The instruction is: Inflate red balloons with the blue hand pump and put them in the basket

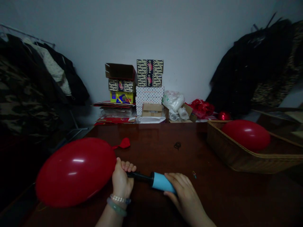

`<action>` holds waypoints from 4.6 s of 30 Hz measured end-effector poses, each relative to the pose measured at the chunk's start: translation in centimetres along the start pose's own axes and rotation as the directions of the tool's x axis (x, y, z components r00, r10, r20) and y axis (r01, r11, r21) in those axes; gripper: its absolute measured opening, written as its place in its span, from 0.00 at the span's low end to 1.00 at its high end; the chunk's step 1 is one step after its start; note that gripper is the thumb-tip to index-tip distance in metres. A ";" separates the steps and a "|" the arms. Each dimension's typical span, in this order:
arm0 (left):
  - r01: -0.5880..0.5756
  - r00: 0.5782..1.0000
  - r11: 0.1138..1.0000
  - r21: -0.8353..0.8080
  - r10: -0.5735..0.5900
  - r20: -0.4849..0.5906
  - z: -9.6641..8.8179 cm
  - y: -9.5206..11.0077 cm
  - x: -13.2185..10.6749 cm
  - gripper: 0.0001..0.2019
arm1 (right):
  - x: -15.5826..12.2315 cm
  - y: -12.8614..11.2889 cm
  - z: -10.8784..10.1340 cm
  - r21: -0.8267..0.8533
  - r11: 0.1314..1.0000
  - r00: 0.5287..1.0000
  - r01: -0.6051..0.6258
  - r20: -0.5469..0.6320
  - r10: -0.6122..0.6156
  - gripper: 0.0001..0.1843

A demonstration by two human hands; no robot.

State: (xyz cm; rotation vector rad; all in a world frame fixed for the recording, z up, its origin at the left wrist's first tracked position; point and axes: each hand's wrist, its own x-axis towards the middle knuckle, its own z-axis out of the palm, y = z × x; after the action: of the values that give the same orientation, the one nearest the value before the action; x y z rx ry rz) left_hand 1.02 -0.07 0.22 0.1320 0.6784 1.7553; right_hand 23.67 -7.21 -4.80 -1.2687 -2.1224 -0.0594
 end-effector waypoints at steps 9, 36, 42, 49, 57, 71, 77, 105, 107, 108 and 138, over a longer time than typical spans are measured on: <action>-0.019 0.999 0.999 -0.028 0.018 -0.041 0.0 0.9 0.6 0.21 | 0.0 0.9 -0.4 -0.004 1.000 0.999 0.012 0.030 -0.011 0.24; -0.023 1.000 0.999 -0.030 0.023 -0.003 0.0 0.3 0.8 0.23 | 0.1 1.5 0.6 0.083 0.996 0.999 -0.006 0.042 0.003 0.26; -0.021 0.999 0.999 -0.029 0.020 -0.032 0.4 0.6 0.2 0.22 | -0.1 0.8 -0.3 0.050 0.999 1.000 0.013 0.027 -0.014 0.26; 0.047 0.999 0.999 -0.025 -0.047 0.020 -0.4 -1.4 -0.4 0.23 | -0.1 -0.8 0.6 0.012 1.000 0.999 0.019 0.026 -0.019 0.26; 0.080 0.995 0.997 0.011 -0.080 0.054 -0.7 -2.2 -1.7 0.25 | -0.1 -2.5 1.0 0.041 0.999 0.998 -0.020 0.063 0.017 0.27; -0.022 0.999 0.999 -0.033 0.021 -0.026 0.3 1.2 0.5 0.21 | 0.1 1.4 -0.6 0.043 0.999 1.000 -0.008 0.029 0.007 0.28; -0.018 0.999 0.999 -0.034 0.016 -0.047 0.2 0.9 0.4 0.21 | 0.0 0.8 -0.3 0.030 1.000 1.000 0.007 -0.009 -0.007 0.25; -0.028 0.999 0.999 -0.041 0.028 -0.020 0.4 1.5 0.5 0.22 | -0.2 2.1 -0.2 0.010 1.000 0.999 0.027 -0.021 -0.027 0.25; -0.030 0.999 0.999 -0.034 0.029 -0.020 0.4 1.4 0.5 0.22 | -0.4 2.0 -0.1 0.008 0.999 0.998 0.052 -0.033 -0.052 0.25; -0.029 0.999 0.999 -0.030 0.028 -0.018 0.3 1.2 0.4 0.22 | -0.5 1.9 -0.1 0.006 0.998 0.997 0.063 -0.040 -0.062 0.24; -0.029 0.999 0.999 -0.021 0.028 -0.024 0.2 1.4 0.8 0.21 | 0.2 2.0 -0.9 0.003 0.997 0.997 0.076 0.029 -0.077 0.27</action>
State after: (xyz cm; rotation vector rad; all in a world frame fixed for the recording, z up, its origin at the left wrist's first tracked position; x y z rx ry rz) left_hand -0.35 0.58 0.89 0.1063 0.6778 1.7933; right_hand 25.67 -6.31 -4.56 -1.1937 -2.1952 -0.0719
